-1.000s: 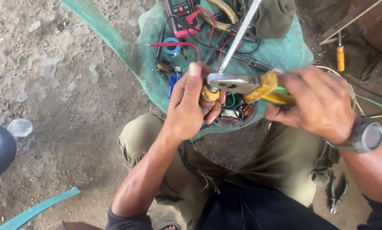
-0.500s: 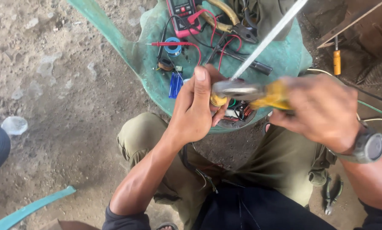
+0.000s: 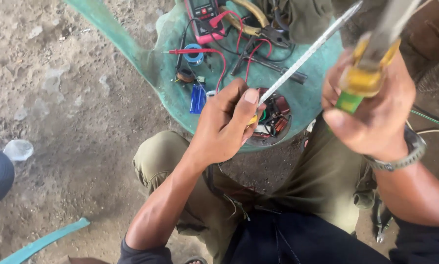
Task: The person is organizing and connecting wires to a motorcycle stator assembly, using a screwdriver to fasten components.
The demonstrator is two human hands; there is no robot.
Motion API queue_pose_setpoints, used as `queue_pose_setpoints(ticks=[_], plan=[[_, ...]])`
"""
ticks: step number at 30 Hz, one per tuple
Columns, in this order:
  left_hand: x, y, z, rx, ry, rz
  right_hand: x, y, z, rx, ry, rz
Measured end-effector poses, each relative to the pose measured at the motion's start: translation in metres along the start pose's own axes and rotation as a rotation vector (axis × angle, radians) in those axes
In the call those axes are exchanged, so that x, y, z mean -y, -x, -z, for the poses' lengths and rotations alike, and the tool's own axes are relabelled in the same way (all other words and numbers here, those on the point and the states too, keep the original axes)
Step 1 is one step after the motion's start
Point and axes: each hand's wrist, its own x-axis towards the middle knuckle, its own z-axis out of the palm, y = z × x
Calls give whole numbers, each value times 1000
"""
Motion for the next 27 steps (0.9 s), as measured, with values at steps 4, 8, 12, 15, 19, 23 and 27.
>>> queue_pose_setpoints(ticks=[4,8,12,15,19,23,27], plan=[[7,0,1,36,-40,73,8,-23,-13,-45,-221,-78],[8,-1,3,24,-3,114,19,-39,-28,0,-369,-259],[10,-1,1,35,69,135,13,-41,-37,0,-265,-187],[7,-1,0,15,7,136,11,-40,-36,8,-246,-153],[4,-2,-2,9,-101,140,10,-44,-39,59,-101,-18],[2,-3,-1,-24,-92,141,10,-38,-39,236,-136,-13],[0,0,7,-27,32,153,-4,-31,-8,67,51,-64]])
